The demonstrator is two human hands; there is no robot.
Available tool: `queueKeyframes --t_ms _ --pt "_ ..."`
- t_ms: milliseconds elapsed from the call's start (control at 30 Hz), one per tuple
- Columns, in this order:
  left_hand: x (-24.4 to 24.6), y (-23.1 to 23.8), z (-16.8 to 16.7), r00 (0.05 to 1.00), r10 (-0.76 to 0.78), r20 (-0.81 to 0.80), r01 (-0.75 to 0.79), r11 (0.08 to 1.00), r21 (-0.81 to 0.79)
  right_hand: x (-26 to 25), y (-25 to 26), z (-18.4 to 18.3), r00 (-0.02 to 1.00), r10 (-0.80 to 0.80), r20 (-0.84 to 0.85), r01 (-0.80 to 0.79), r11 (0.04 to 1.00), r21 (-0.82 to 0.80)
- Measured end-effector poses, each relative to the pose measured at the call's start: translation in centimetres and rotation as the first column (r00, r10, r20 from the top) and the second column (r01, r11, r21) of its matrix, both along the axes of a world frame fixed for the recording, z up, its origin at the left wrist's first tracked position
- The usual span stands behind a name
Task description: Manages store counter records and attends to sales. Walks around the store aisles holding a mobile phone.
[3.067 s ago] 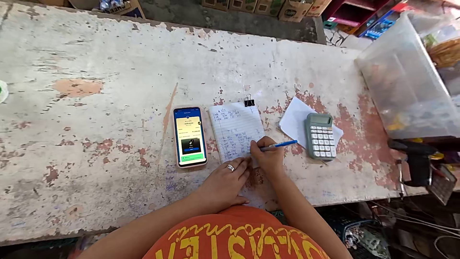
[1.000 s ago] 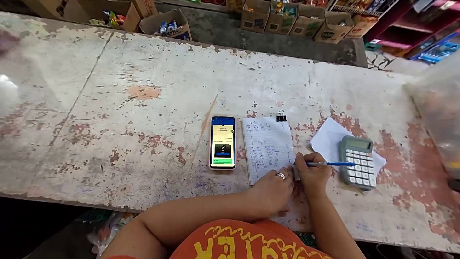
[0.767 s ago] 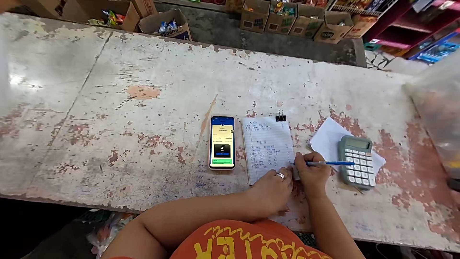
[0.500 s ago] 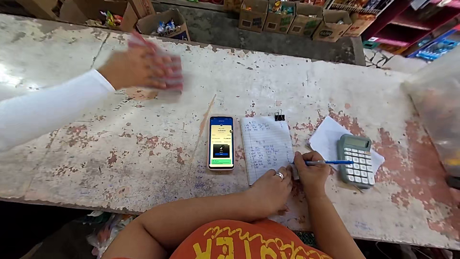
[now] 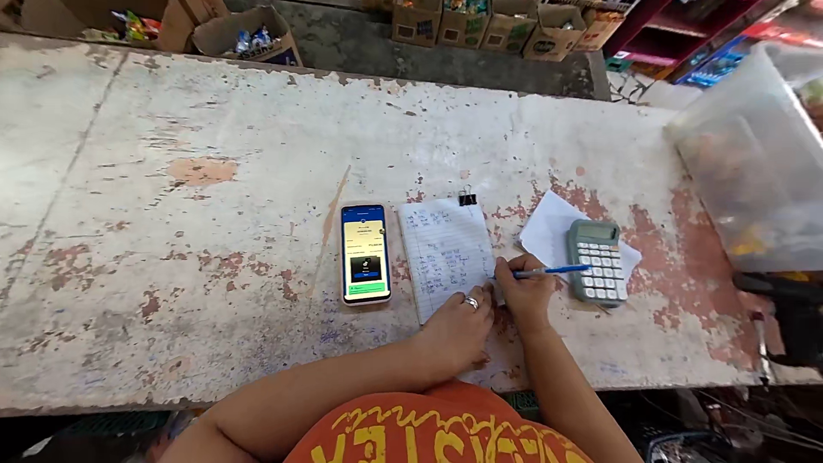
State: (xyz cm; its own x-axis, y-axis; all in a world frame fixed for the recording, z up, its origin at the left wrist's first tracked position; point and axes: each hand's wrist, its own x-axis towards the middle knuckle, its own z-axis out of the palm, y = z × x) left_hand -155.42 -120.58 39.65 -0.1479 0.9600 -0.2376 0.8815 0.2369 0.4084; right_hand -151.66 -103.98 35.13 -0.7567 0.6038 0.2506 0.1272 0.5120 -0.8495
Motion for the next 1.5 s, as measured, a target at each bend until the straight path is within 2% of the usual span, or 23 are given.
queueKeyframes --t_ms 400,1500 --pt "0.38 0.54 0.74 1.000 -0.020 -0.007 0.018 0.986 -0.163 -0.23 -0.09 0.59 1.000 0.031 0.000 -0.031 0.997 -0.065" --pt "0.32 0.51 0.44 1.000 -0.023 -0.009 0.021 0.987 -0.161 -0.30 -0.07 0.54 1.000 0.024 0.009 -0.024 0.999 -0.048"
